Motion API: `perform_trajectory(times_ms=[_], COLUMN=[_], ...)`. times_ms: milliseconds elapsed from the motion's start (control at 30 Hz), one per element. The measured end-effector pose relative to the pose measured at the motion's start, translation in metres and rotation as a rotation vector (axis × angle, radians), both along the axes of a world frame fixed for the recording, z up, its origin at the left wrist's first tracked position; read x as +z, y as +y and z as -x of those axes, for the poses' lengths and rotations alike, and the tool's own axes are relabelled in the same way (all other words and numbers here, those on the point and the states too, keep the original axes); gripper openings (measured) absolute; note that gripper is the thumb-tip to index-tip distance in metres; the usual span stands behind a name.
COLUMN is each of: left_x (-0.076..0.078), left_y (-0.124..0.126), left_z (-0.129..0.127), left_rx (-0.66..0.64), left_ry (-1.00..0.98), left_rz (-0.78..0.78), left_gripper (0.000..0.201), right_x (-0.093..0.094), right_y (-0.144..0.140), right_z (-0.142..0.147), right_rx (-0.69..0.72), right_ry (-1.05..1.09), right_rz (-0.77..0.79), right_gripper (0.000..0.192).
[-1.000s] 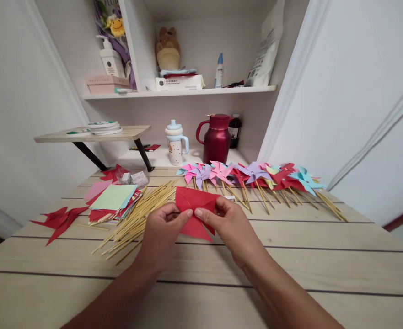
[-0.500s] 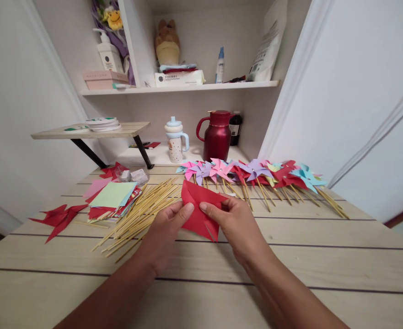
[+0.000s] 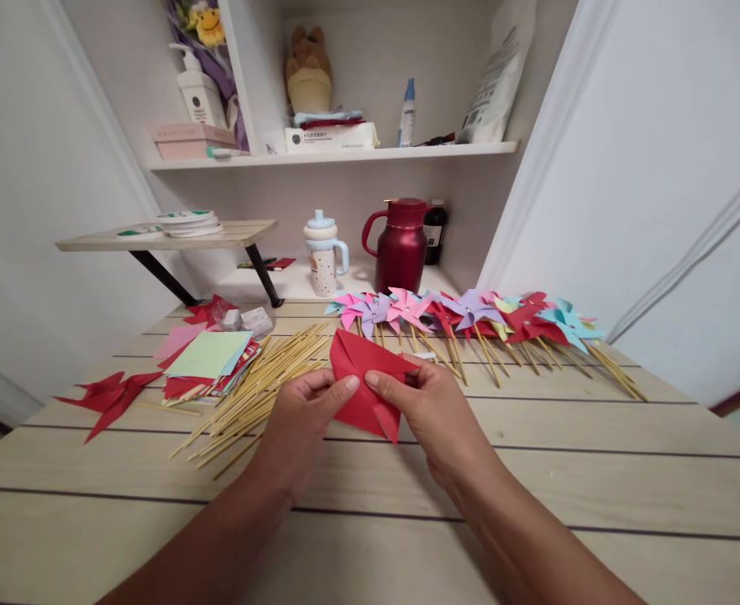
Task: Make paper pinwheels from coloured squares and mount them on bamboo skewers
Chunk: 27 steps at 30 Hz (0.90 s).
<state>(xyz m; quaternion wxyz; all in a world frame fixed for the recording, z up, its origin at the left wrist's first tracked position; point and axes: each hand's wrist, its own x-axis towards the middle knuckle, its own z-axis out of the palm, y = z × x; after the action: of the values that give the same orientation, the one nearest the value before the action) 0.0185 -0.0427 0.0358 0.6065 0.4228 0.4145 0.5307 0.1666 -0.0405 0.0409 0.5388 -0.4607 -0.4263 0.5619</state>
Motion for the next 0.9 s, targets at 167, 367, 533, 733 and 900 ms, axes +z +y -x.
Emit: perform_trajectory(times_ms=[167, 367, 533, 733, 900], left_x=[0.0004, 0.0006, 0.0034, 0.0079, 0.0085], left_y=[0.0016, 0.0062, 0.0066, 0.0049, 0.0034], left_z=[0.0024, 0.0078, 0.009, 0.0101, 0.0095], left_rx=[0.053, 0.057, 0.05, 0.052, 0.028], left_ry=[-0.099, -0.233, -0.288, -0.331, -0.323], left_rz=[0.084, 0.141, 0.138, 0.147, 0.134], left_gripper=[0.025, 0.031, 0.034, 0.029, 0.03], right_x=[-0.0003, -0.0006, 0.0001, -0.0039, -0.0018], right_y=[0.0003, -0.0018, -0.0045, -0.0043, -0.0049], right_z=[-0.0013, -0.0058, -0.0082, -0.008, -0.0079], right_rx=[-0.019, -0.111, 0.041, 0.199, 0.189], right_ry=[-0.057, -0.186, -0.233, -0.396, -0.461], right_rz=[-0.147, -0.351, -0.344, -0.358, -0.382], right_gripper=[0.042, 0.04, 0.017, 0.013, 0.016])
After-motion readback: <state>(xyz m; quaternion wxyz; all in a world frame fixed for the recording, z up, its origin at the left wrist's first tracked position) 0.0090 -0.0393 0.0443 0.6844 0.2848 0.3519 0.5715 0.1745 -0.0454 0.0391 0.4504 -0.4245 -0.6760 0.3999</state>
